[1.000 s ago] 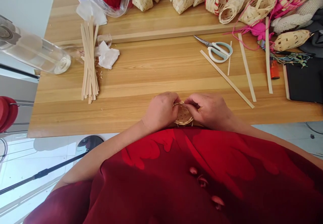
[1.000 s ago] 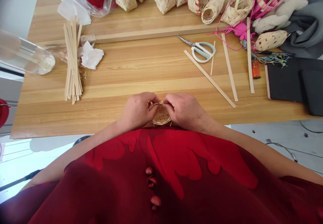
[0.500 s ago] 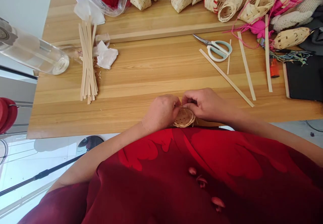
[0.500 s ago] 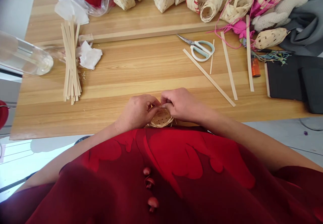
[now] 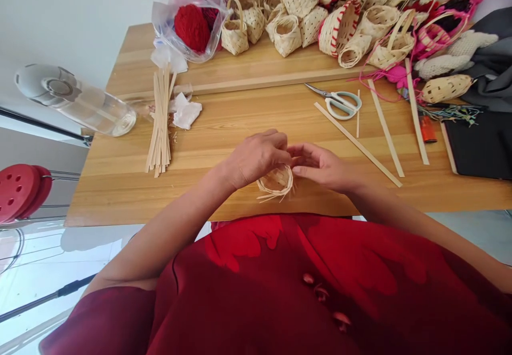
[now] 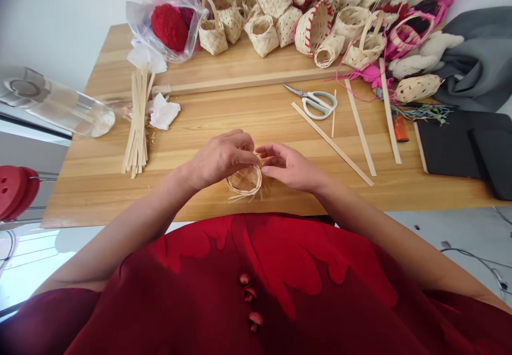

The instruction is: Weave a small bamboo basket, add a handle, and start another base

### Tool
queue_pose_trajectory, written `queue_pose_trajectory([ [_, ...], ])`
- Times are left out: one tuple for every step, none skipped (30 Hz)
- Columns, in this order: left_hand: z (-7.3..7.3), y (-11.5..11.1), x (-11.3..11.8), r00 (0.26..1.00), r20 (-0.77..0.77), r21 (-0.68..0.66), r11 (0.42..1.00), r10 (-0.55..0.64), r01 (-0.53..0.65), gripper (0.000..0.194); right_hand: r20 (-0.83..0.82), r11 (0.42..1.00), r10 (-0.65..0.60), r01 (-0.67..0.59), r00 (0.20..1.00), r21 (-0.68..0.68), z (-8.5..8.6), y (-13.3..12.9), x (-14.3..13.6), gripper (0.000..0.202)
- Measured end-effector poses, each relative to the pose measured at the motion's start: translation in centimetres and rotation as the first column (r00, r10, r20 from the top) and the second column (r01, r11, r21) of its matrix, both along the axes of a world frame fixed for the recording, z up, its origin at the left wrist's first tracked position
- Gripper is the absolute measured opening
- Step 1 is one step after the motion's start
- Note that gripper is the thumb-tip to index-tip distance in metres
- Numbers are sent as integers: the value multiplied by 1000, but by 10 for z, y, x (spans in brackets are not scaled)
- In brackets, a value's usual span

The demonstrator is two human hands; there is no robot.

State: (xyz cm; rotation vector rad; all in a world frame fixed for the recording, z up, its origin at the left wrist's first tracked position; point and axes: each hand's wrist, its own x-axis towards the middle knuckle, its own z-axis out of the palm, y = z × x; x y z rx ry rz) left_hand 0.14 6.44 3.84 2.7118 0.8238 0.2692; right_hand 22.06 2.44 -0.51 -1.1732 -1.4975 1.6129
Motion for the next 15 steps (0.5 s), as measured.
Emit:
queue_pose_trajectory([
  [2,3,2,999,-32,38,999,-21,22,18,-30,999,31,-31,999,-9,-4,0,1,50],
  [3,5,5,998,-54,63,997,-39,43,17,-58,998,52,-53,997,-18,-8,-1,2,57],
  [4,7,8,997,-59,81,995,-47,52,16,-74,998,59,-61,996,-24,-12,-1,3,61],
  [3,8,10,998,-51,93,995,-42,47,15,-73,998,57,-59,996,-25,-14,-1,5,63],
  [1,10,12,999,-33,104,994,-21,24,16,-58,998,52,-54,997,-23,-16,-1,6,63],
  [-1,13,14,1000,-9,117,993,16,-14,17,-33,999,49,-50,998,-19,-16,-1,8,63],
  [-5,15,15,998,16,125,990,62,-63,19,-2,999,45,-45,999,-14,-16,0,9,63],
  [-8,18,15,993,39,118,986,111,-115,19,34,999,40,-40,999,-10,-15,1,10,62],
  [-12,20,15,986,56,91,983,157,-162,19,70,999,37,-36,997,-4,-14,1,11,60],
  [-15,21,14,977,69,44,977,204,-207,19,104,999,31,-31,994,5,-13,2,11,58],
  [-18,22,13,964,87,-18,968,252,-252,19,138,1000,19,-22,990,18,-12,2,10,55],
  [-20,21,11,946,115,-87,952,303,-294,22,171,999,2,-9,985,39,-12,1,9,50],
  [-20,19,9,921,159,-149,931,355,-333,25,206,997,-20,5,978,71,-12,1,8,43],
  [-20,15,5,890,211,-193,910,404,-367,26,242,994,-44,17,969,112,-12,0,6,36],
  [-19,10,2,859,261,-211,894,441,-395,25,282,986,-66,21,957,163,-13,-2,4,30],
])
